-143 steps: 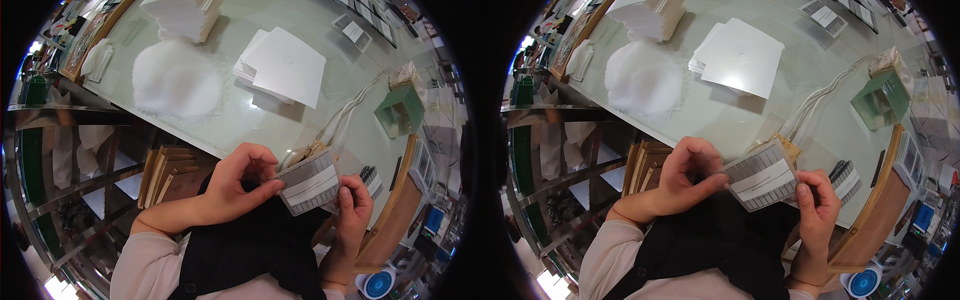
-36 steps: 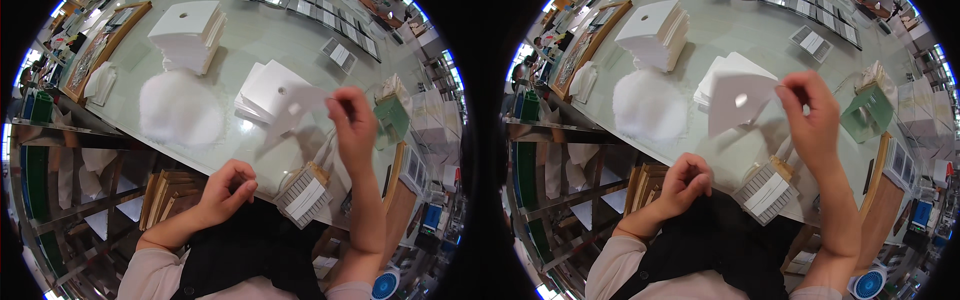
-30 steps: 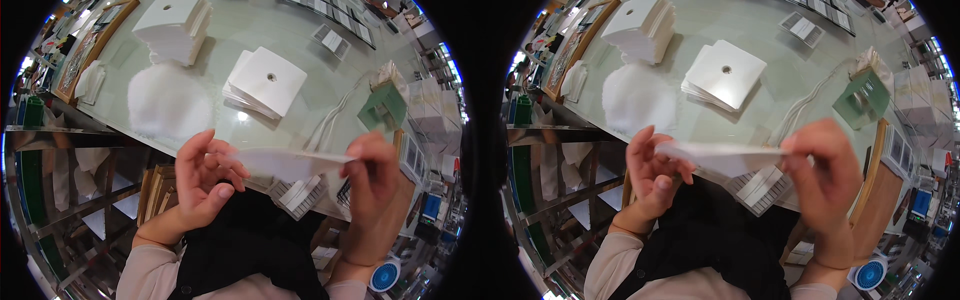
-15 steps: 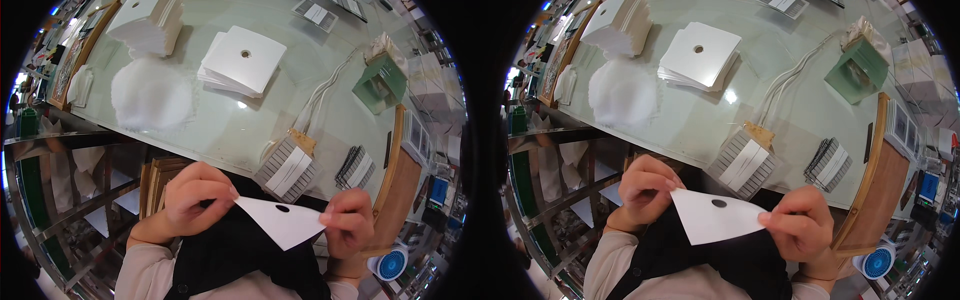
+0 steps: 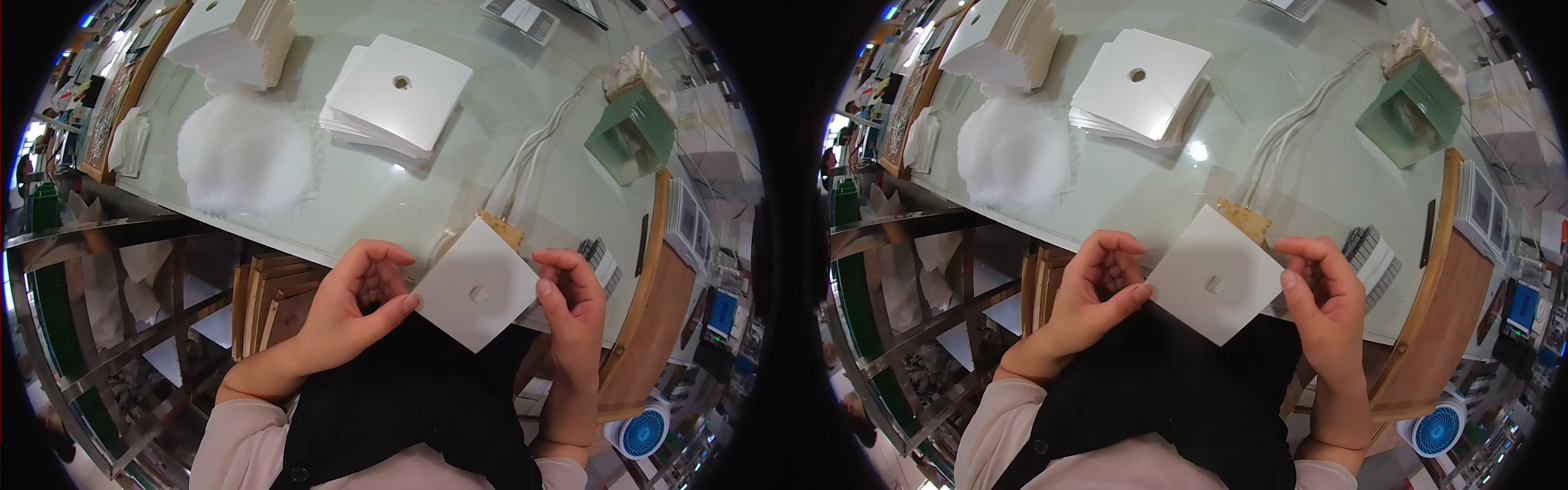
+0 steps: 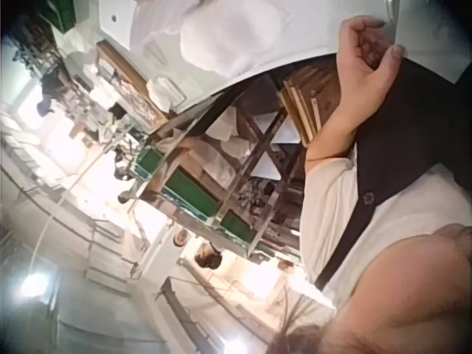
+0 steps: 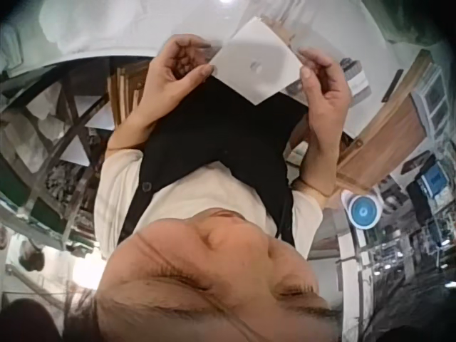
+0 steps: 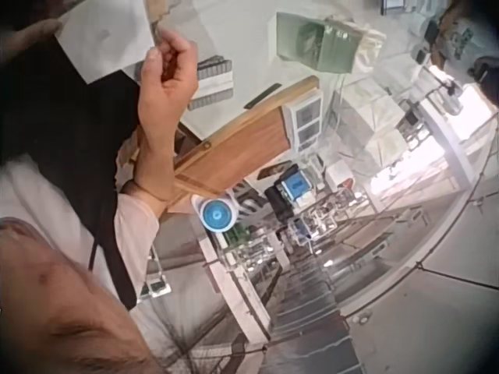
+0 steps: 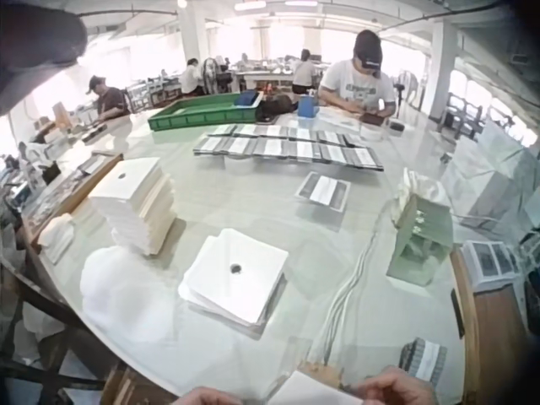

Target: The person assembles small solar panels by hand, layering solar cells, transparent films, and white backing sheets together, aligning the layers, and placing the assembled panels on the table.

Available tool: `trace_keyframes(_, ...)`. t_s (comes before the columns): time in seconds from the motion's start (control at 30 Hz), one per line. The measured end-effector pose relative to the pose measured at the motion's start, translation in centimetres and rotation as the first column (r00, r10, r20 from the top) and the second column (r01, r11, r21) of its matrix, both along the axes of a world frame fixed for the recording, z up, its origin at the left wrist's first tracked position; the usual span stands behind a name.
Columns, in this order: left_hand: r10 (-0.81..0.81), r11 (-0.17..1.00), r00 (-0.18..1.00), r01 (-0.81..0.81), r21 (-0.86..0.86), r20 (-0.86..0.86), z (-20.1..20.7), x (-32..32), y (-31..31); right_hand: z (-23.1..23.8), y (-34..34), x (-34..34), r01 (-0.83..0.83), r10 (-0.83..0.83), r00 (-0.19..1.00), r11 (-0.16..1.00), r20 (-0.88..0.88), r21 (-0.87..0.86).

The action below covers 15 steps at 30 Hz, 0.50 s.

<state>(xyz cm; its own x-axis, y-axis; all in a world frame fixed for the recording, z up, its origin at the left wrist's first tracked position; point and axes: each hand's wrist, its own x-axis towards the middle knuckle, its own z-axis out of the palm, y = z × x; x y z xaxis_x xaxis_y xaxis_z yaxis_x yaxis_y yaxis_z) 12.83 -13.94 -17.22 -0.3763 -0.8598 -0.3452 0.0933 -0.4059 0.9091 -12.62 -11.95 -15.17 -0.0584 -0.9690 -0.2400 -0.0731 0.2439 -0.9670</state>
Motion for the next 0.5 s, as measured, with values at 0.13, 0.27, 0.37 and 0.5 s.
trace_keyframes(0.13,-0.012,0.999,1.0,0.012,0.042,-0.007,-0.5,-0.2,-0.2,-0.9,0.1,-0.3,0.022,-0.022,1.0,1.0,0.009,0.008)
trace_keyframes(0.27,-0.004,0.999,1.0,0.005,0.045,-0.008,-0.8,-0.2,-0.2,-1.2,0.0,-0.3,0.014,-0.015,1.0,0.999,0.023,0.03)
trace_keyframes(0.37,-0.008,0.999,1.0,0.009,0.054,-0.005,-0.9,-0.2,-0.4,-1.2,-0.1,-0.2,0.017,-0.018,1.0,1.0,0.019,0.023)
trace_keyframes(0.5,-0.044,0.997,0.999,0.044,0.063,0.005,-1.0,0.0,-0.5,-1.4,-0.2,-0.3,0.001,-0.001,0.999,1.0,-0.046,-0.008)
